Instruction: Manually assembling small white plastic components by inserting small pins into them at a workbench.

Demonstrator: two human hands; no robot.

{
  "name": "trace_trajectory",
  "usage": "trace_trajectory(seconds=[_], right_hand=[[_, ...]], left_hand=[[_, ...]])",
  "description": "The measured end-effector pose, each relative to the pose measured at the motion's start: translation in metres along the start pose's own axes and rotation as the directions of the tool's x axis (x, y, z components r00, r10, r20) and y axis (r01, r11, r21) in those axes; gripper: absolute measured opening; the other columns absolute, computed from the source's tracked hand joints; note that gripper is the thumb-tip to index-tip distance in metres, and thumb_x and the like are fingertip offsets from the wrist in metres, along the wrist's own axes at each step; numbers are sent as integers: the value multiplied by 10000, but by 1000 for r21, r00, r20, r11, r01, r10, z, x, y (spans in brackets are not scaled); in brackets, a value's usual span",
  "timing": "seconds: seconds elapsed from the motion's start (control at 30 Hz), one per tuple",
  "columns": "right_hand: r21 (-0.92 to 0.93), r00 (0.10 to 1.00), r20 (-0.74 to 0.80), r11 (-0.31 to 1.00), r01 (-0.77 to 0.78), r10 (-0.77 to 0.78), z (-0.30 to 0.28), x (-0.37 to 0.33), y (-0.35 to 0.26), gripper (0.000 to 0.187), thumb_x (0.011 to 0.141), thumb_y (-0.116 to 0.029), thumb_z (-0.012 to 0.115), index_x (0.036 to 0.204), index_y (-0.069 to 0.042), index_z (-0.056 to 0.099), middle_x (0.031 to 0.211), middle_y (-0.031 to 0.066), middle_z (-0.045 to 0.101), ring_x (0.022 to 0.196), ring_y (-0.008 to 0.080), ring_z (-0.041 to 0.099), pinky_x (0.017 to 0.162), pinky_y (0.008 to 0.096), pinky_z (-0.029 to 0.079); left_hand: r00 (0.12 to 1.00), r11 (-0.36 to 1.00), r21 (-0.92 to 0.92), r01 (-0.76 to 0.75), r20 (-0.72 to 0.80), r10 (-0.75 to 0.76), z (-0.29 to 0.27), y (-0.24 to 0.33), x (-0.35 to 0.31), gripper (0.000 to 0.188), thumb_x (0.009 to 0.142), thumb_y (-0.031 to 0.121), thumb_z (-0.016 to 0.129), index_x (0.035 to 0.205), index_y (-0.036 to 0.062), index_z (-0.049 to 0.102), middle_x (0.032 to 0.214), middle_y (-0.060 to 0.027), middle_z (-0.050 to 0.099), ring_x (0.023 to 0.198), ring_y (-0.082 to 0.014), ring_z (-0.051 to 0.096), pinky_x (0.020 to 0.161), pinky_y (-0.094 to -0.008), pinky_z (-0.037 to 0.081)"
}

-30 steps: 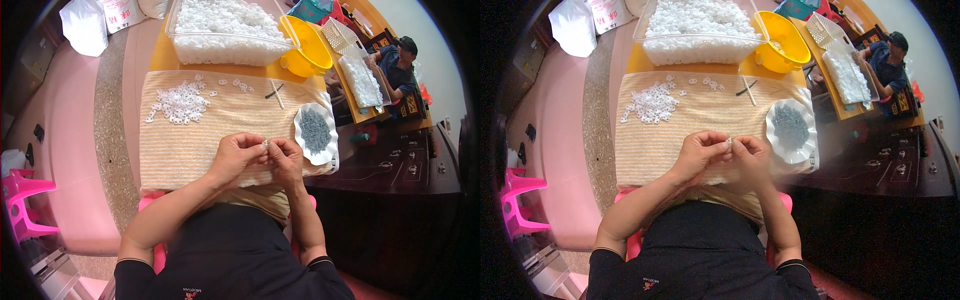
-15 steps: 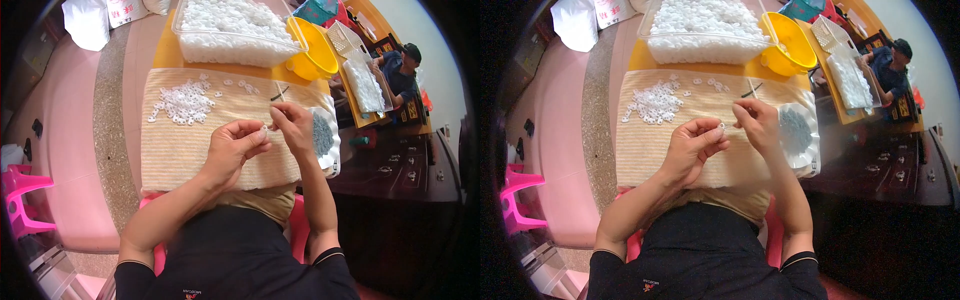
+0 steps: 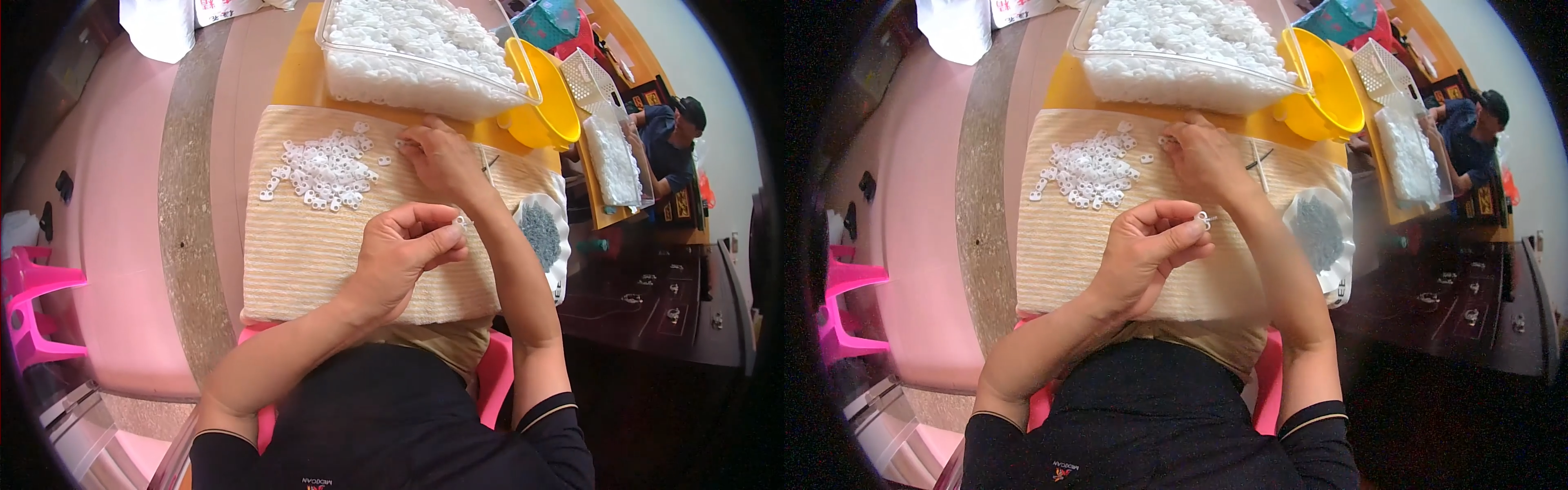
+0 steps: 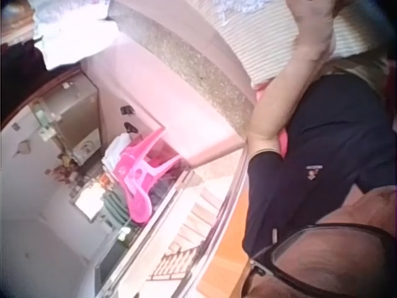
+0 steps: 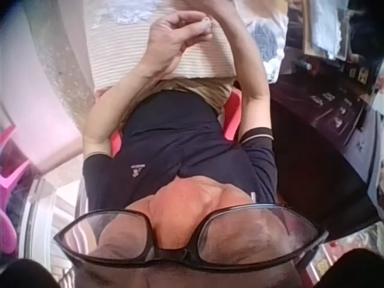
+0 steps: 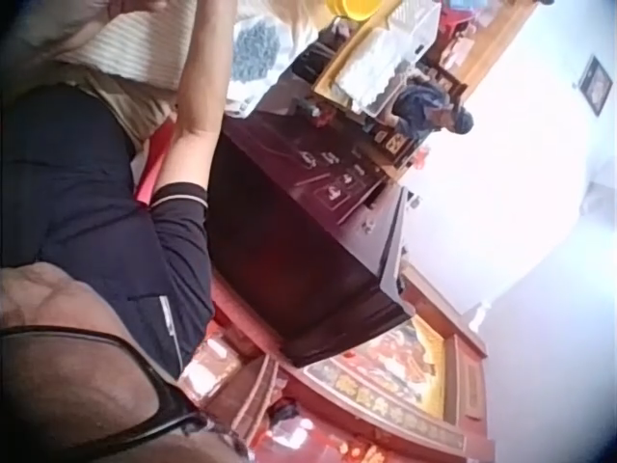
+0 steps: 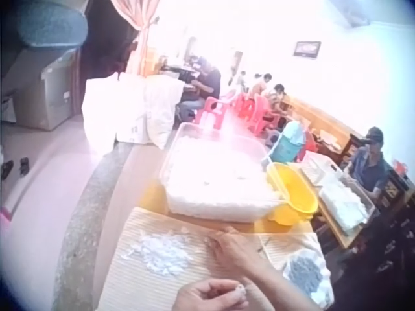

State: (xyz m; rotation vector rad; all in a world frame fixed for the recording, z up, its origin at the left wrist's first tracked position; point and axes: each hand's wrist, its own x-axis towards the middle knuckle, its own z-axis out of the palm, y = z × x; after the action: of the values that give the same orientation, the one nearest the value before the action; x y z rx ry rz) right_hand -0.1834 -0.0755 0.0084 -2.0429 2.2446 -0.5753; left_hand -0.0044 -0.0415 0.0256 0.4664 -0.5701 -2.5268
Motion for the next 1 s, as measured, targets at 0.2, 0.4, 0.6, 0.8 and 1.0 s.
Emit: trace_trajectory(seconds=[0.2, 0.4, 0.6, 0.8, 1.0], right_hand=[[33, 998, 59, 999, -3, 1, -4, 1, -6, 178, 835, -208, 623, 893, -42, 643, 883, 174, 626, 839, 372, 614, 726, 467, 474], [176, 1000, -10, 984, 11, -10, -9, -21, -1, 127, 802, -135, 617, 860, -22, 630, 802, 187, 615, 778, 379, 605, 690, 456, 467], [131, 998, 38, 990, 47, -52, -39, -56, 3, 109, 807, -99, 604, 880, -27, 639, 885, 150, 619, 805, 353, 609, 699, 420, 481], [-15, 972, 231, 999, 39, -34, -45, -61, 11, 102, 800, -94, 576, 853, -24, 628, 854, 172, 602, 821, 372, 611, 725, 442, 487], [13, 985, 173, 1000, -12, 9, -36, -60, 14, 95, 808, -102, 561, 795, -18, 602, 821, 188, 596, 787, 388, 613, 688, 460, 488]], left_hand=[[1000, 1000, -1, 2, -14, -2, -1, 2, 1, 153, 867, 6, 638, 1020, 11, 628, 914, -82, 662, 833, -154, 656, 784, -320, 582], [999, 1000, 13, -8, -41, 8, 1, 1, 1, 155, 862, 8, 643, 1015, 3, 626, 904, -82, 662, 816, -155, 658, 772, -318, 580], [997, 1000, 18, -23, -69, 24, -1, 1, 2, 148, 858, 3, 642, 1006, 2, 625, 895, -78, 660, 806, -153, 655, 757, -313, 581], [995, 999, 34, -22, -94, 25, -3, -3, 4, 147, 858, 5, 642, 1003, 4, 620, 889, -79, 659, 798, -151, 652, 754, -308, 580], [993, 999, 32, -29, -110, 32, -7, -3, 7, 148, 859, 7, 640, 1005, 4, 614, 885, -82, 658, 797, -153, 652, 755, -309, 581]])
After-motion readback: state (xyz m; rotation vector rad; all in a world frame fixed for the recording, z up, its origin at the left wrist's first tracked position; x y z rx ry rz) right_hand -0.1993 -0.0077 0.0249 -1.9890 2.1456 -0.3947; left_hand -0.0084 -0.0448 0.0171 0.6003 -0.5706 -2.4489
